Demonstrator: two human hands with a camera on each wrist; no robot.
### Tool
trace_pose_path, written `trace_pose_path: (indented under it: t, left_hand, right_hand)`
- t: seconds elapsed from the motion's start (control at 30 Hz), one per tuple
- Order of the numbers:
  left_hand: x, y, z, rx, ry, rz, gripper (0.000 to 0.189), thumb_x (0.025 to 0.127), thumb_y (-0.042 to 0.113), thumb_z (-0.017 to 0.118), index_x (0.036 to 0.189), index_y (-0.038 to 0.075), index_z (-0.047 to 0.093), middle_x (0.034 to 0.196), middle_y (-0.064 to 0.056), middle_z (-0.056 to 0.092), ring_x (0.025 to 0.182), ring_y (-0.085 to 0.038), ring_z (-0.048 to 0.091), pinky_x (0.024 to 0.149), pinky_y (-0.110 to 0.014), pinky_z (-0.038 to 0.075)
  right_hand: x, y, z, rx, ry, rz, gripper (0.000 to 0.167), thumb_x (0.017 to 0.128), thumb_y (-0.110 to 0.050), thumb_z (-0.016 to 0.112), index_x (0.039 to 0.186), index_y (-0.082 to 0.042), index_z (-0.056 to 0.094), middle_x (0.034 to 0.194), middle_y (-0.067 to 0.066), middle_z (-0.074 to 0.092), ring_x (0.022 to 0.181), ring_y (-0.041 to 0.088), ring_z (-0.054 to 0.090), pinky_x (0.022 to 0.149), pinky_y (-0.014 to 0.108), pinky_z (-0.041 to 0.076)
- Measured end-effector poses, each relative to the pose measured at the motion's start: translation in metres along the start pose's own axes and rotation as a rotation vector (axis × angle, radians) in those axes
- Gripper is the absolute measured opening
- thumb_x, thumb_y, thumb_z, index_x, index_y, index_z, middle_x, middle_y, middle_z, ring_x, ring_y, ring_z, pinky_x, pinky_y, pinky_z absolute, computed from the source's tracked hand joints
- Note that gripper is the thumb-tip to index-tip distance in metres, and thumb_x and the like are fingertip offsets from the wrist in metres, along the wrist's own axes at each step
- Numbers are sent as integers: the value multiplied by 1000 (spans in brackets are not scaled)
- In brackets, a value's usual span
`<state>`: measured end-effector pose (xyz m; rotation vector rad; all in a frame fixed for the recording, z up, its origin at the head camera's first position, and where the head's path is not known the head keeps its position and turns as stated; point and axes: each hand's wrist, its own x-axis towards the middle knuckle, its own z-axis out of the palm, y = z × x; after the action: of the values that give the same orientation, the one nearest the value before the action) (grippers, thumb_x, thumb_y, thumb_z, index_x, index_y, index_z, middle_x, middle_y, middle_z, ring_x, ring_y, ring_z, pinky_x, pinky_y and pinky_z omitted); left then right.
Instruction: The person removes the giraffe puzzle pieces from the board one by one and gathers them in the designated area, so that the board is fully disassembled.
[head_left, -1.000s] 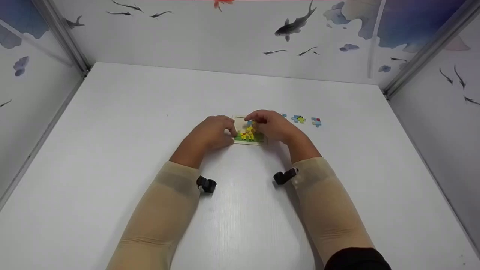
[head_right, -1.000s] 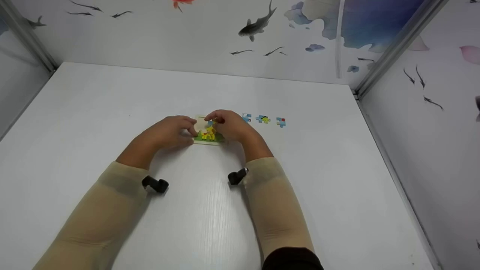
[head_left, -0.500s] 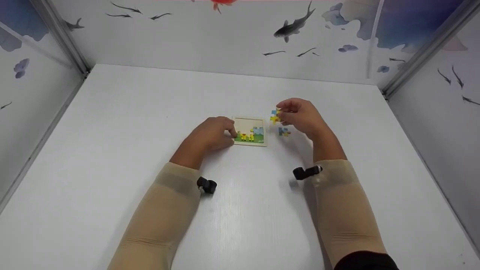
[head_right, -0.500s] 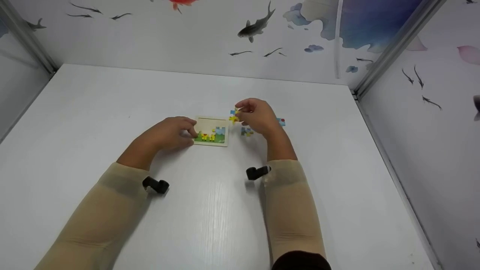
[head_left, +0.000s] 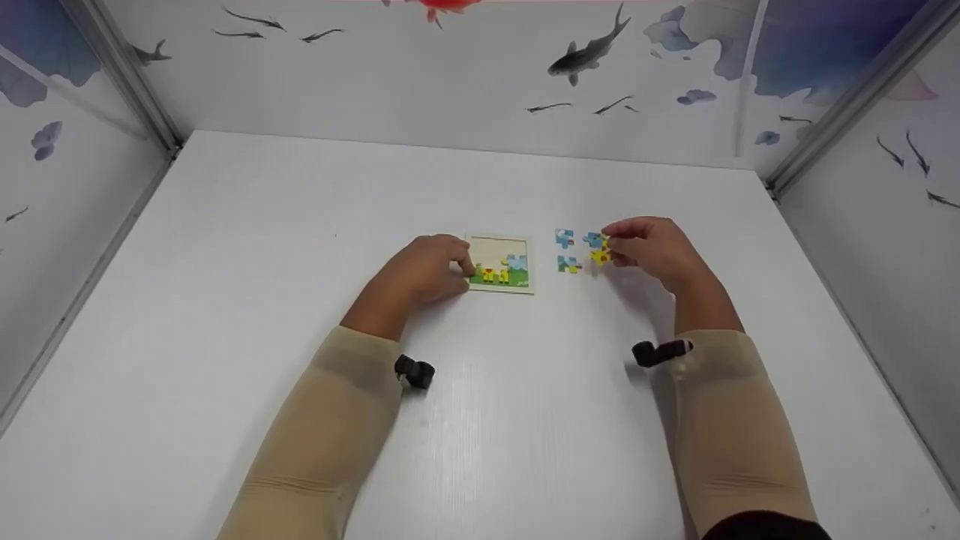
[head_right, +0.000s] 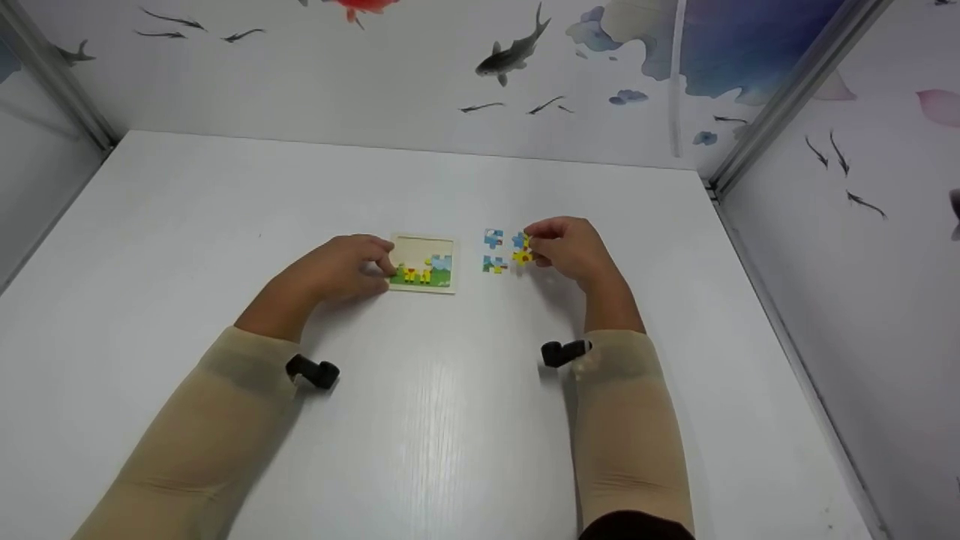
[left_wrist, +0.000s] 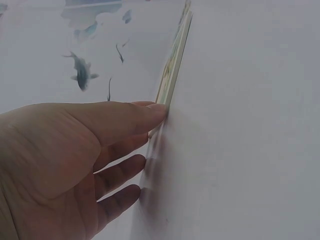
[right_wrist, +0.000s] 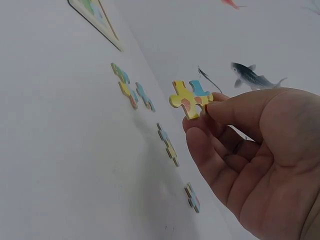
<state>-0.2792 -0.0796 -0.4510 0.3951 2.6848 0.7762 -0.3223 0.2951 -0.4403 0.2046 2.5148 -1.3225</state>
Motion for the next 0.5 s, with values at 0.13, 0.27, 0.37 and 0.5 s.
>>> trace_pose_path:
  t: [0.13,0.27,0.37,0.5]
  left_hand:
    - [0,0,0,6,2,-1,17,99,17,72,112,23,79,166,3,52,162,-26,37,134,-45,30]
    - [1,0,0,10,5,-7,16,98,17,72,111,23,79,165,3,52,161,-26,37,134,-45,30]
    - [0,0,0,12,6,-9,16,98,17,72,111,23,79,165,2,51,161,-27,37,134,-45,29]
    - [1,1,1,14,10,-10,16,98,17,72,111,22,80,165,1,52,161,-27,37,135,-45,29]
  right_hand:
    - [4,7,-2,-18,2,31,30,105,-28,69,134,-18,73,142,6,65,114,22,68,92,24,62]
    - [7,11,1,-35,10,72,30,105,-29,70,133,-20,73,140,5,66,113,22,66,90,24,60]
    - [8,14,1,-48,19,89,30,104,-29,70,133,-20,73,138,6,66,112,22,65,89,24,60]
    - [9,17,1,-54,14,89,32,105,-29,71,134,-19,71,137,8,67,110,22,68,89,24,61]
